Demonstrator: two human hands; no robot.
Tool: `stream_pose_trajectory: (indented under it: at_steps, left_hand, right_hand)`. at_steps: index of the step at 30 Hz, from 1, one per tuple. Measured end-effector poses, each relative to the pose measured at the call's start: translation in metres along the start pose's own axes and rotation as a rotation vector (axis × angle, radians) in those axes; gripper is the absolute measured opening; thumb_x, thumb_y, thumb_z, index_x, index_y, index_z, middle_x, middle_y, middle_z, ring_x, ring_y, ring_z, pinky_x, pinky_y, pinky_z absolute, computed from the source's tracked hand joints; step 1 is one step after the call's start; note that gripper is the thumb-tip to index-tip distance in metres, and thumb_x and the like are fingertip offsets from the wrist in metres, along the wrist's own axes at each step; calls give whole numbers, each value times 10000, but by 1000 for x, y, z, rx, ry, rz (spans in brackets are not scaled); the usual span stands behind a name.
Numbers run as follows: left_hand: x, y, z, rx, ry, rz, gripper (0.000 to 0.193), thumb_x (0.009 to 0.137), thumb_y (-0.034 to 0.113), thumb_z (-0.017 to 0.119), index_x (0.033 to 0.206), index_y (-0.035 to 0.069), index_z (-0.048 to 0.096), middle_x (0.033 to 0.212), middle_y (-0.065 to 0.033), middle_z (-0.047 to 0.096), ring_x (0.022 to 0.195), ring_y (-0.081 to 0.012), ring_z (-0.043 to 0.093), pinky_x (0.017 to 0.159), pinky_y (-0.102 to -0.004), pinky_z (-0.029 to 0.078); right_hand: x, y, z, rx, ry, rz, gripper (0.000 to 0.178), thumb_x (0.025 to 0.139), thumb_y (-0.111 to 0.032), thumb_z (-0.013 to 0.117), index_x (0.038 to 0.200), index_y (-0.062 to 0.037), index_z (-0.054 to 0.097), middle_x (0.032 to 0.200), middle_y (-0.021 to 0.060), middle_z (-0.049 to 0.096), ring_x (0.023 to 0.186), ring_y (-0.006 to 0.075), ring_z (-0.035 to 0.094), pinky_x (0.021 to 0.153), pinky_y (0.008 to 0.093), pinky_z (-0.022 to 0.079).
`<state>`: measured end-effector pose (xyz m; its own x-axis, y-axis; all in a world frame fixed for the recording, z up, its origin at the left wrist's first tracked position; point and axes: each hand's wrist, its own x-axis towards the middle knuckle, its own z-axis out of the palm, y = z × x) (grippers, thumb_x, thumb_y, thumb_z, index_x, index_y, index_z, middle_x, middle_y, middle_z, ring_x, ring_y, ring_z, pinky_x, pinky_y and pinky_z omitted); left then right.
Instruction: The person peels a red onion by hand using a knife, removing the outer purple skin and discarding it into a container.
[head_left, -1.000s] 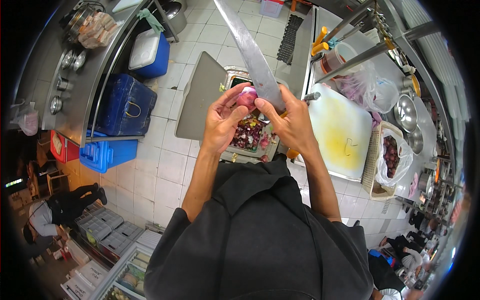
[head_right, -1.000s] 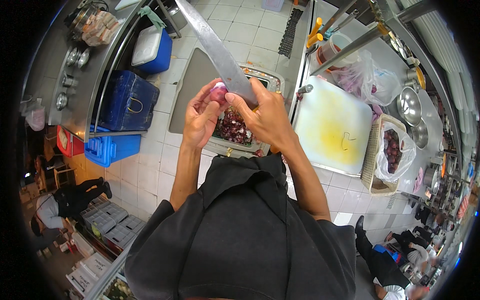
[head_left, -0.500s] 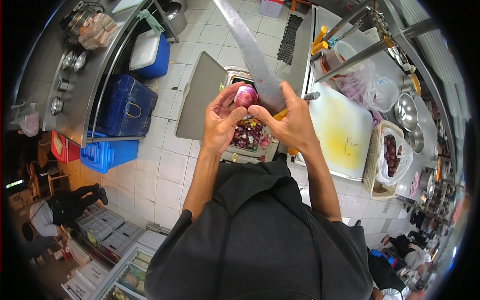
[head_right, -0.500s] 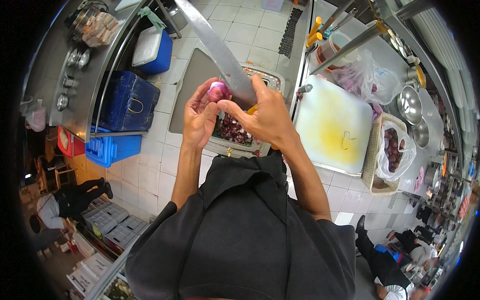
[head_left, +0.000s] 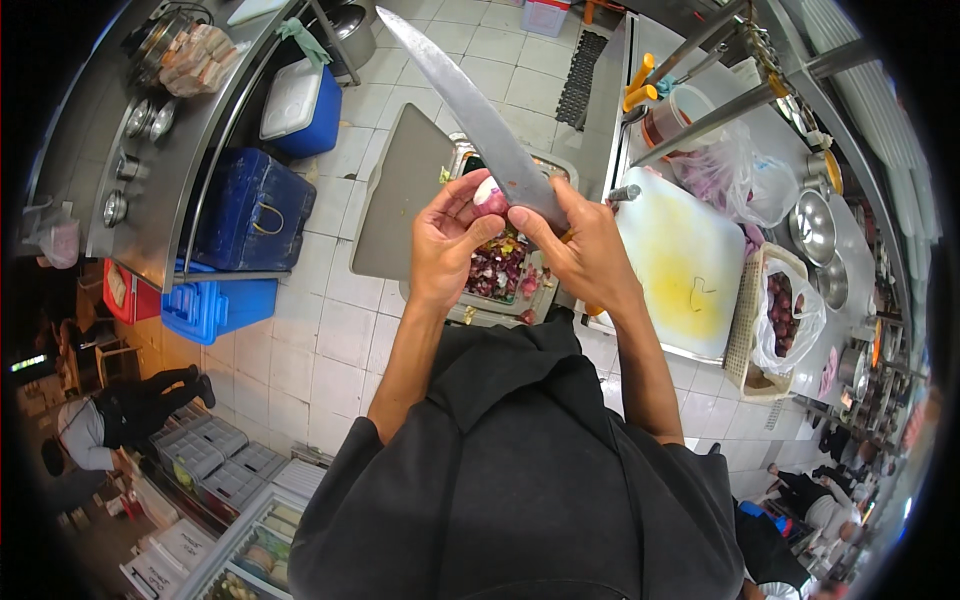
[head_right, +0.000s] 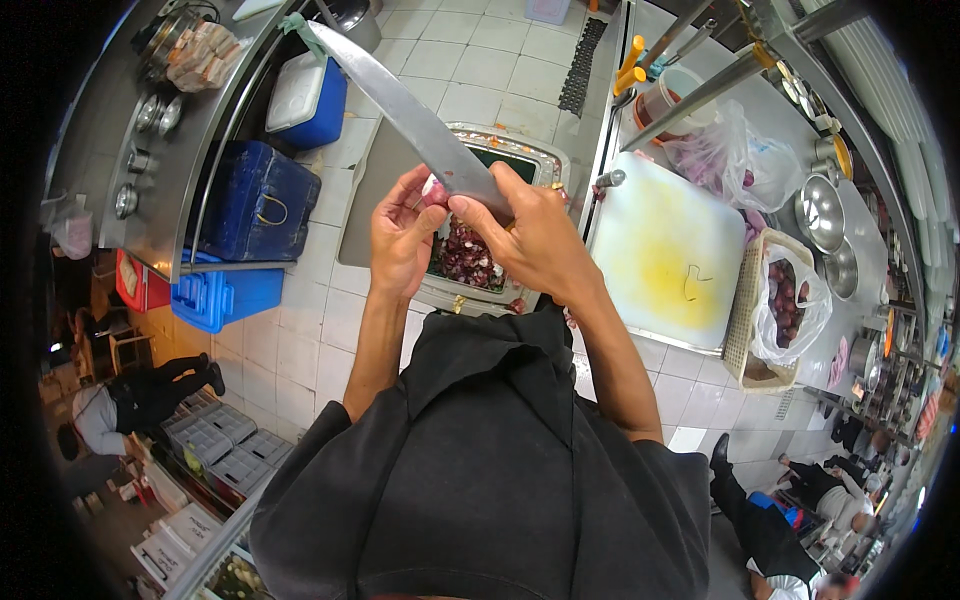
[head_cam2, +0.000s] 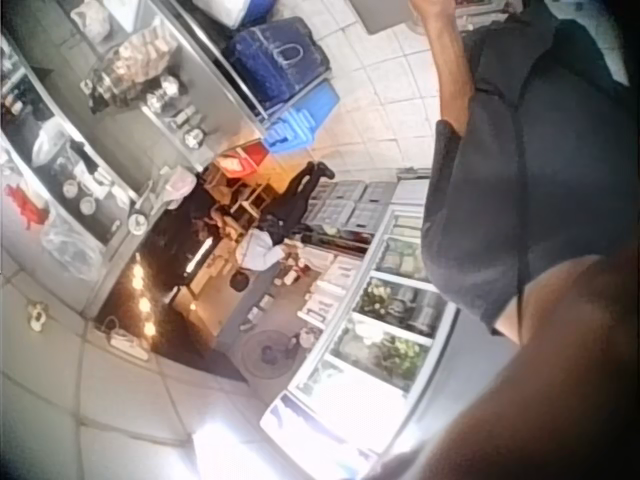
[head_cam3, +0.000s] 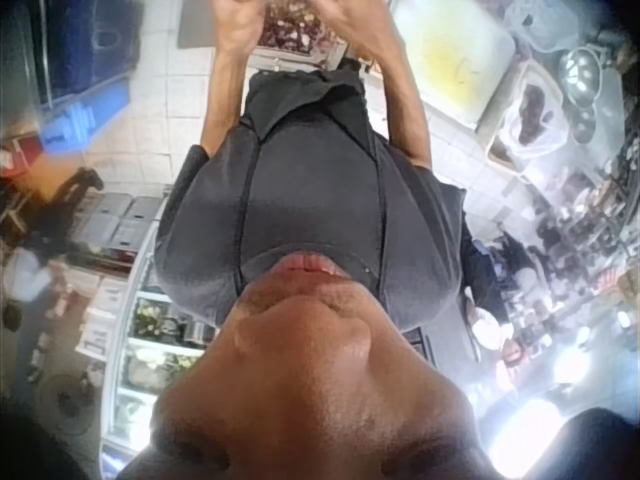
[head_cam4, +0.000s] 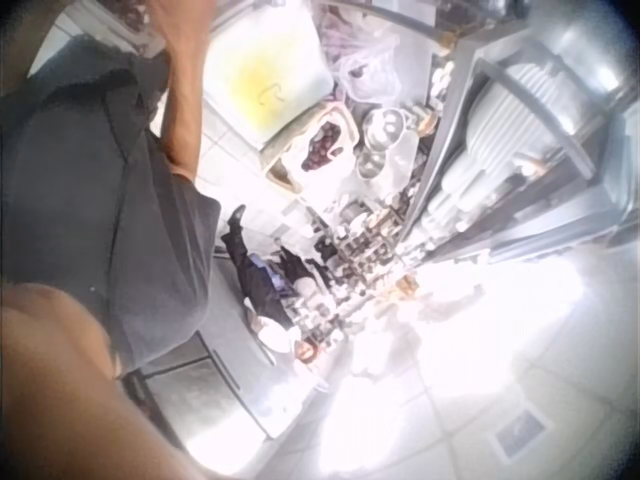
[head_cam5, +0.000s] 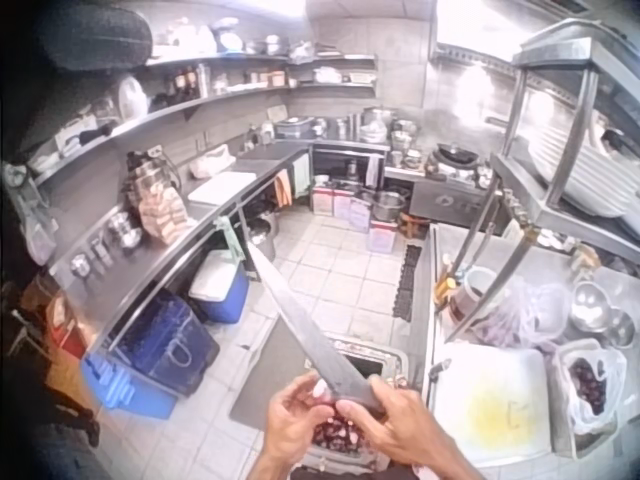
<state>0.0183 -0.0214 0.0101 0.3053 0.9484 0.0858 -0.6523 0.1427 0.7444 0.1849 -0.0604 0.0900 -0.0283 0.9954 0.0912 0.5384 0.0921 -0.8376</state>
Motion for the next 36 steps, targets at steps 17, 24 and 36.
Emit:
stream_pose_trajectory:
  at_steps: [17, 24, 36]
  left_hand:
    - [5, 1, -1, -81, -24, -14, 574, 784, -41, 759, 1302, -21, 511, 1253, -153, 592, 1054, -196, 635, 928, -310, 537]
    - [6, 6, -5, -4, -51, 2, 555, 797, -36, 749, 1300, -22, 515, 1209, -149, 629, 1080, -198, 630, 941, -316, 530]
    - [9, 8, -5, 63, 52, -33, 499, 861, 24, 716, 1314, -43, 519, 1080, -125, 655, 1004, -174, 638, 917, -318, 514]
  right_hand:
    - [3, 10, 9, 76, 79, -44, 530, 830, -456, 751, 956, 20, 555, 687, 176, 652, 559, 249, 645, 564, 361, 498]
    - [8, 9, 10, 46, 67, 51, 457, 906, -413, 672, 942, 25, 548, 661, 197, 625, 570, 308, 642, 565, 382, 481]
    - [8, 7, 9, 64, 16, -44, 333, 944, -309, 650, 917, 10, 555, 563, 146, 558, 468, 180, 546, 474, 351, 417]
